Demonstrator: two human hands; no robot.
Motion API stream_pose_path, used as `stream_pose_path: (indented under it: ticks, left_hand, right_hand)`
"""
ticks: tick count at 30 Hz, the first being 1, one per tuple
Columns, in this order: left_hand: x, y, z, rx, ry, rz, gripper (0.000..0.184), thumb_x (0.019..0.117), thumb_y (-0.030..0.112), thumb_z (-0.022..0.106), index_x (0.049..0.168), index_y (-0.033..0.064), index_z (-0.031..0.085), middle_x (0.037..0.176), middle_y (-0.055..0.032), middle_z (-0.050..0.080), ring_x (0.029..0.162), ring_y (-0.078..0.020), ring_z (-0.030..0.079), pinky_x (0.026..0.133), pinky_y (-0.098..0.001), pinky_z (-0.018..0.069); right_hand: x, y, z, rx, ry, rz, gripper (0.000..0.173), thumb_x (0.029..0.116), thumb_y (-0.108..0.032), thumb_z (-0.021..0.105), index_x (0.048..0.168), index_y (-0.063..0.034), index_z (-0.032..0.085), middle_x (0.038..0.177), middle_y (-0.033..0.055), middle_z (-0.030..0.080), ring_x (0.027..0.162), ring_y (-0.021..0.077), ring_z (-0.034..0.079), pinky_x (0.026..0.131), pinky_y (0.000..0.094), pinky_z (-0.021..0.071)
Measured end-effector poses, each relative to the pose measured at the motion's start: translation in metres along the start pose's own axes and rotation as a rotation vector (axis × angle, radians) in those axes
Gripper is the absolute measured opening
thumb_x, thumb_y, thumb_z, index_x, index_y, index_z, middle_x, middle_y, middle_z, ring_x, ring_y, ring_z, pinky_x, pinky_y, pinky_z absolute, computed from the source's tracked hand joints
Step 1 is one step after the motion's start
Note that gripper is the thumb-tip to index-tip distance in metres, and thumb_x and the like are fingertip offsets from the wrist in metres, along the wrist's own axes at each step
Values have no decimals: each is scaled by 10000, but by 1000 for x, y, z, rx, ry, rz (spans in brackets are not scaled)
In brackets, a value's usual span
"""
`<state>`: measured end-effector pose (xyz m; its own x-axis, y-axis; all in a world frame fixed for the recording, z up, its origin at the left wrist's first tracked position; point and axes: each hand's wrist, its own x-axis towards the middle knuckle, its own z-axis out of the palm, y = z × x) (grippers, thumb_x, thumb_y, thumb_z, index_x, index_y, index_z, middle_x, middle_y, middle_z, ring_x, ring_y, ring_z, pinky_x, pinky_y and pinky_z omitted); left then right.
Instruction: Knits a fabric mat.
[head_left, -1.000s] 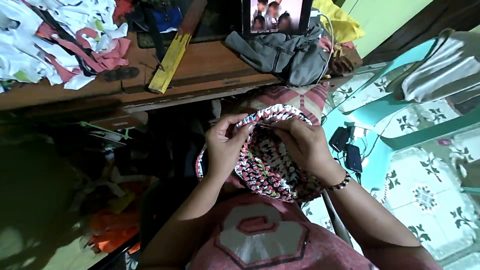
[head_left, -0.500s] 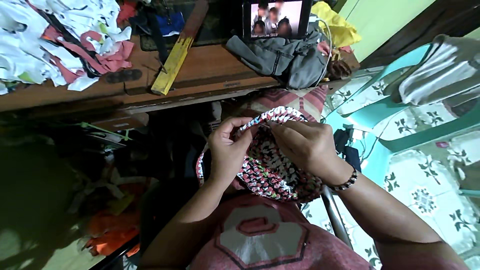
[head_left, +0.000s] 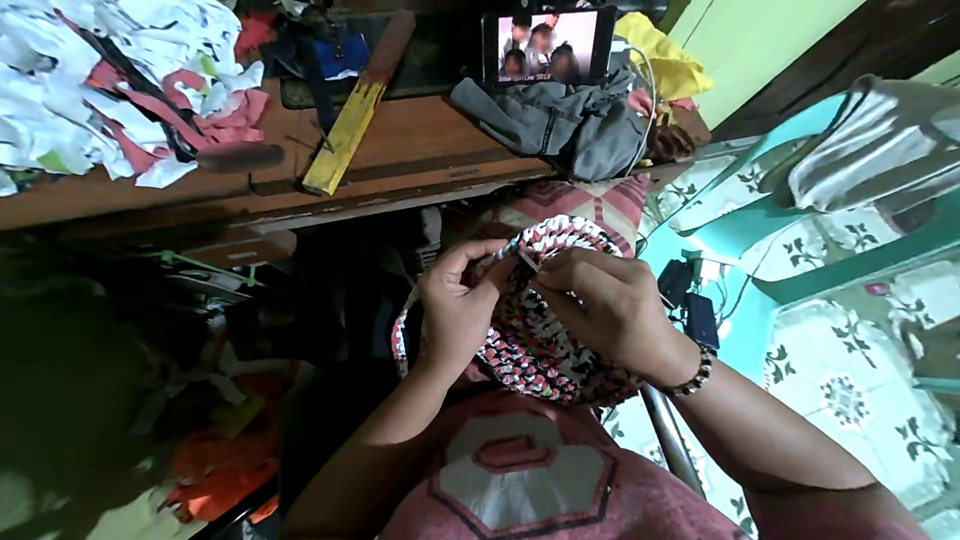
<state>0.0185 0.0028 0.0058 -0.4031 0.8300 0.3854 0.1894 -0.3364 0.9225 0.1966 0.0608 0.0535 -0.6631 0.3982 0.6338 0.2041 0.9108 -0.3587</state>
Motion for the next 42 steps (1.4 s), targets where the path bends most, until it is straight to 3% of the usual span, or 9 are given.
stream_pose_path:
  ticks: [5, 8, 11, 15, 20, 29, 34, 38, 42]
  left_hand:
    - [-5, 1, 0, -44, -39, 78, 197, 848, -49, 735, 1035, 11, 748, 1017, -40, 737, 850, -85, 695, 711, -244, 603]
    - [-6, -1, -3, -115, -57, 85, 189, 844, -44, 745, 1020, 25, 750, 1023, -34, 736, 857, -94, 696, 720, -251, 604]
    - [-5, -1, -6, -183, -106, 134, 184, 845, -37, 761, 1014, 37, 758, 1025, -32, 744, 865, -97, 709, 724, -250, 616]
    - [-2, 2, -6, -212, -185, 197, 153, 857, 2, 781, 1002, 50, 771, 1034, -35, 749, 890, -102, 716, 731, -244, 619]
    - [-1, 2, -7, -201, -206, 203, 189, 839, -22, 785, 1015, 47, 774, 995, -36, 740, 864, -108, 709, 713, -243, 619]
    - [8, -6, -8, -221, -197, 181, 182, 834, -34, 784, 993, 52, 771, 1040, -52, 746, 908, -138, 722, 748, -279, 629]
    - [2, -3, -6, -56, -264, 350, 117, 838, -47, 774, 940, 6, 756, 995, -75, 730, 865, -120, 717, 704, -256, 637]
    - [-4, -4, -5, -46, -264, 329, 112, 846, -18, 774, 953, 14, 757, 966, -61, 719, 852, -116, 702, 707, -256, 628]
    - [-8, 1, -4, -65, -252, 312, 201, 859, -7, 774, 1057, 29, 761, 948, -24, 683, 835, -81, 676, 702, -233, 625]
  right_hand:
    - [3, 9, 4, -43, 3, -59, 112, 939, -53, 654, 918, -7, 754, 924, 127, 741, 878, 190, 728, 746, 304, 601]
    - [15, 14, -13, 43, -68, -12, 245, 954, -302, 710, 950, -73, 798, 984, 76, 738, 961, 181, 693, 830, 341, 580]
    - [38, 27, -44, 140, -109, 101, 375, 1019, -405, 590, 1021, -85, 787, 1019, 37, 716, 1026, 152, 612, 921, 344, 488]
    - [60, 51, -50, 398, -499, 407, 382, 1064, -365, 502, 937, -110, 756, 799, -62, 701, 726, -11, 639, 675, 226, 555]
    - [76, 57, -34, 813, -787, 560, 137, 958, -125, 695, 859, -30, 694, 689, -19, 637, 608, 4, 587, 574, 171, 503]
    - [81, 51, -26, 825, -563, 860, 144, 984, -75, 645, 854, -14, 649, 689, 13, 623, 569, 40, 564, 535, 174, 472]
    - [72, 46, -14, 793, -578, 998, 182, 973, -77, 642, 801, -21, 624, 598, 13, 559, 448, 37, 479, 419, 166, 391]
    - [71, 19, -19, 541, -483, 791, 163, 929, -106, 705, 796, -26, 657, 632, 31, 583, 527, 90, 526, 508, 266, 443]
    - [70, 14, -20, 635, -468, 729, 170, 917, -133, 740, 815, -27, 656, 599, 14, 570, 473, 53, 508, 444, 212, 424]
